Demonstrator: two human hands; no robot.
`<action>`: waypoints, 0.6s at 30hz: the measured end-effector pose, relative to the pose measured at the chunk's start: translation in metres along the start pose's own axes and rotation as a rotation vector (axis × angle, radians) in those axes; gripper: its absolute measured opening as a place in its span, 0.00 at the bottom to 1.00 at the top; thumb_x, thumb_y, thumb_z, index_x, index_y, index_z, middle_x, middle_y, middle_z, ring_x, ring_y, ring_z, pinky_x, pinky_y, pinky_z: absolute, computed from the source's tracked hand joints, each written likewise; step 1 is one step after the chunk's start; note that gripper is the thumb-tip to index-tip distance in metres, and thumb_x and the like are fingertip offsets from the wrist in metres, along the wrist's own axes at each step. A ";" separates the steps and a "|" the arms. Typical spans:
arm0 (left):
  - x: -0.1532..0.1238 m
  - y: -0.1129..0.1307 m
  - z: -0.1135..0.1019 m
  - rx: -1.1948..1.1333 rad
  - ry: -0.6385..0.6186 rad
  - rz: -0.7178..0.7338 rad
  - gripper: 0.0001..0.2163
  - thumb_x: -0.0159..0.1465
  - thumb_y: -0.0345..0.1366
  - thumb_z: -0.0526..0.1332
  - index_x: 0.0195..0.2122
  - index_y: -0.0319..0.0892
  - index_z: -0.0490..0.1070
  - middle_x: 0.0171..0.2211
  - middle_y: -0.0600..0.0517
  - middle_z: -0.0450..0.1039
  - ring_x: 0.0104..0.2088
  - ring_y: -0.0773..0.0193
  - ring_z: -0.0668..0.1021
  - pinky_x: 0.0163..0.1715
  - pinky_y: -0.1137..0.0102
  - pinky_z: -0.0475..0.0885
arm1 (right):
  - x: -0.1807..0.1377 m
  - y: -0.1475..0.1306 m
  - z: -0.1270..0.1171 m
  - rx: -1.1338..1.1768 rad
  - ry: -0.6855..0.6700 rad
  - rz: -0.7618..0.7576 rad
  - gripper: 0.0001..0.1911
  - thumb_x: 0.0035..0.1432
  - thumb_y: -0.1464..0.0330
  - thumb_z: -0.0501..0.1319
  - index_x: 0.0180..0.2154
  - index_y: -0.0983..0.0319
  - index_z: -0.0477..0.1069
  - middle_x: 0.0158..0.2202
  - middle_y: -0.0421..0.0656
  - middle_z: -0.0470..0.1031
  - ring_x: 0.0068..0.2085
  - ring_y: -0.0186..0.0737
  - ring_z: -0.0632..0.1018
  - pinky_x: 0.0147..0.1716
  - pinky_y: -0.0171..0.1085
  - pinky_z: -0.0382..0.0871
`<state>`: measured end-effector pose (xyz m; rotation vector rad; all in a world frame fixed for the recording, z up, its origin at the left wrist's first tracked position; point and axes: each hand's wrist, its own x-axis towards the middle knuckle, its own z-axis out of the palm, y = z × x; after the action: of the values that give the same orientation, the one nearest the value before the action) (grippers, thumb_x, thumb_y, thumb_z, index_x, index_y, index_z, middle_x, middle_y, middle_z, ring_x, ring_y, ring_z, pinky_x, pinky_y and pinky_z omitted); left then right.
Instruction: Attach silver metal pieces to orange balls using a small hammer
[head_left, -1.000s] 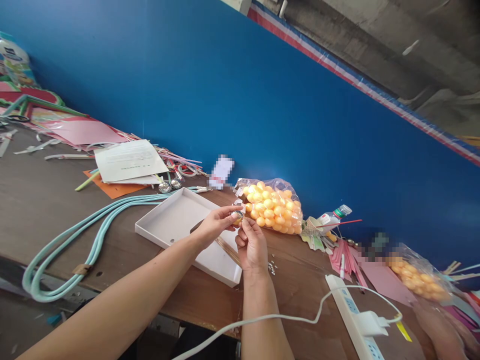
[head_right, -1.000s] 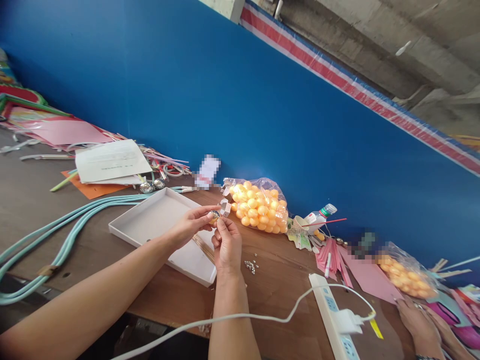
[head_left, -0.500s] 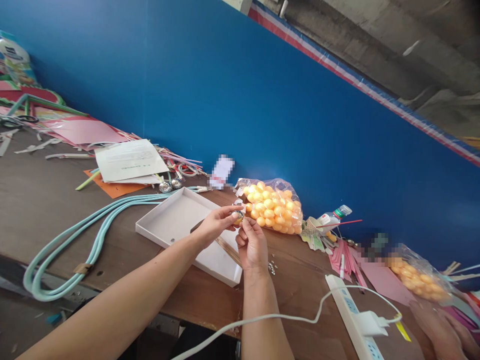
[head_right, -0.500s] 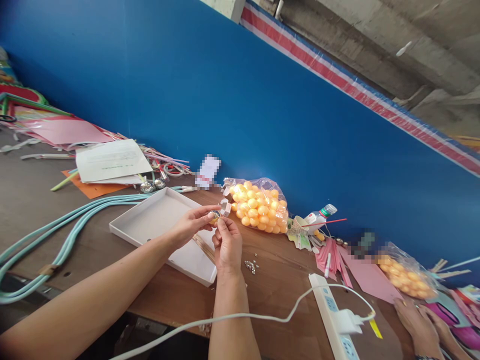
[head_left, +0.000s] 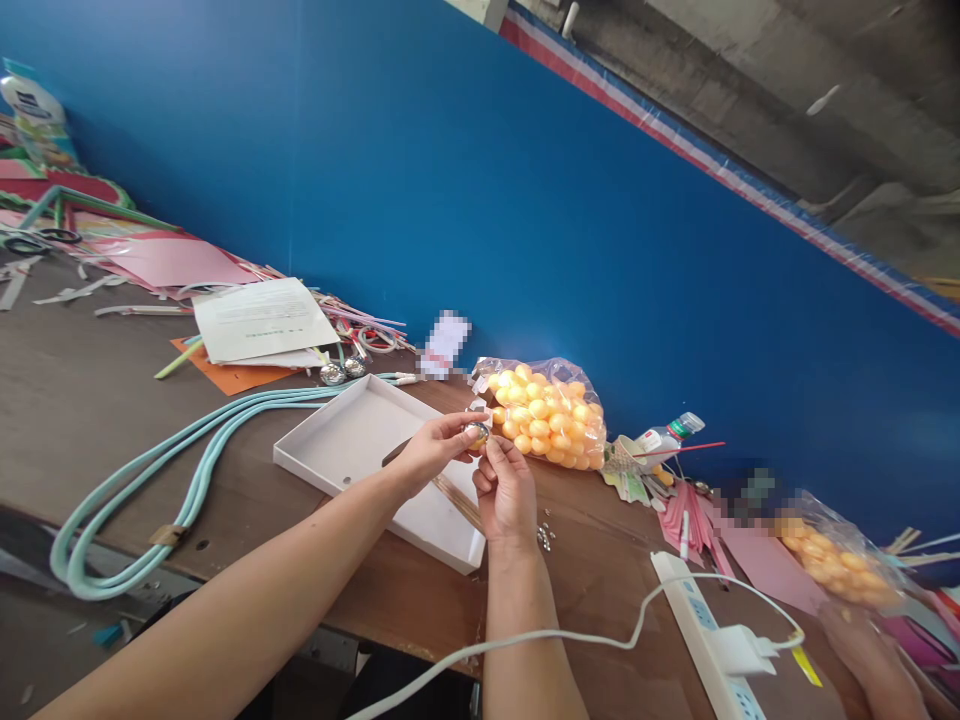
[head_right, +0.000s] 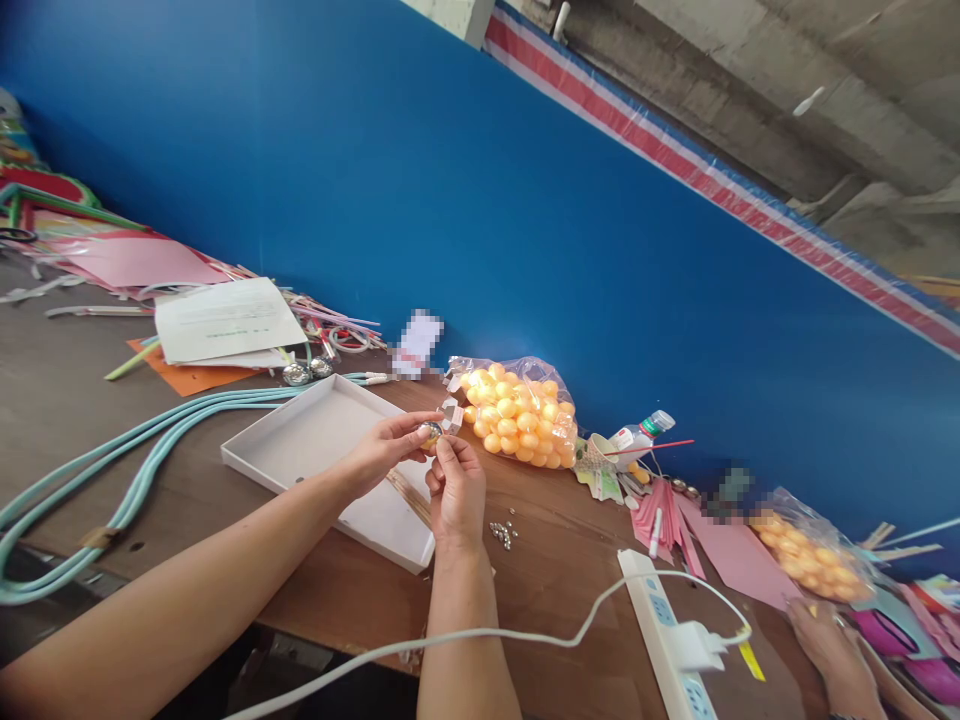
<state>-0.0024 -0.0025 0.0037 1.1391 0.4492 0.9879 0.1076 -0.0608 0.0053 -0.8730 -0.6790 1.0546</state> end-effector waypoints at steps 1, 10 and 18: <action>0.000 0.000 0.000 0.003 -0.001 0.000 0.22 0.56 0.45 0.65 0.49 0.40 0.73 0.39 0.46 0.75 0.36 0.63 0.75 0.38 0.67 0.70 | 0.000 0.000 0.000 -0.001 -0.001 -0.002 0.10 0.46 0.66 0.69 0.32 0.62 0.72 0.25 0.35 0.67 0.20 0.22 0.58 0.15 0.24 0.51; 0.001 -0.002 -0.001 -0.012 -0.010 0.004 0.22 0.56 0.45 0.65 0.49 0.41 0.73 0.41 0.46 0.75 0.36 0.64 0.75 0.38 0.68 0.69 | -0.001 0.000 0.001 0.005 -0.010 -0.001 0.10 0.47 0.66 0.69 0.31 0.62 0.72 0.25 0.35 0.67 0.20 0.22 0.58 0.16 0.25 0.50; 0.000 0.001 0.000 -0.015 -0.001 -0.004 0.22 0.55 0.45 0.66 0.49 0.41 0.73 0.40 0.46 0.75 0.34 0.65 0.75 0.38 0.67 0.69 | 0.000 0.001 -0.001 -0.010 -0.010 -0.003 0.11 0.47 0.65 0.69 0.32 0.62 0.71 0.25 0.35 0.66 0.20 0.23 0.57 0.16 0.25 0.50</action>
<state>-0.0026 -0.0029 0.0043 1.1246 0.4426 0.9857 0.1079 -0.0608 0.0034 -0.8750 -0.6943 1.0543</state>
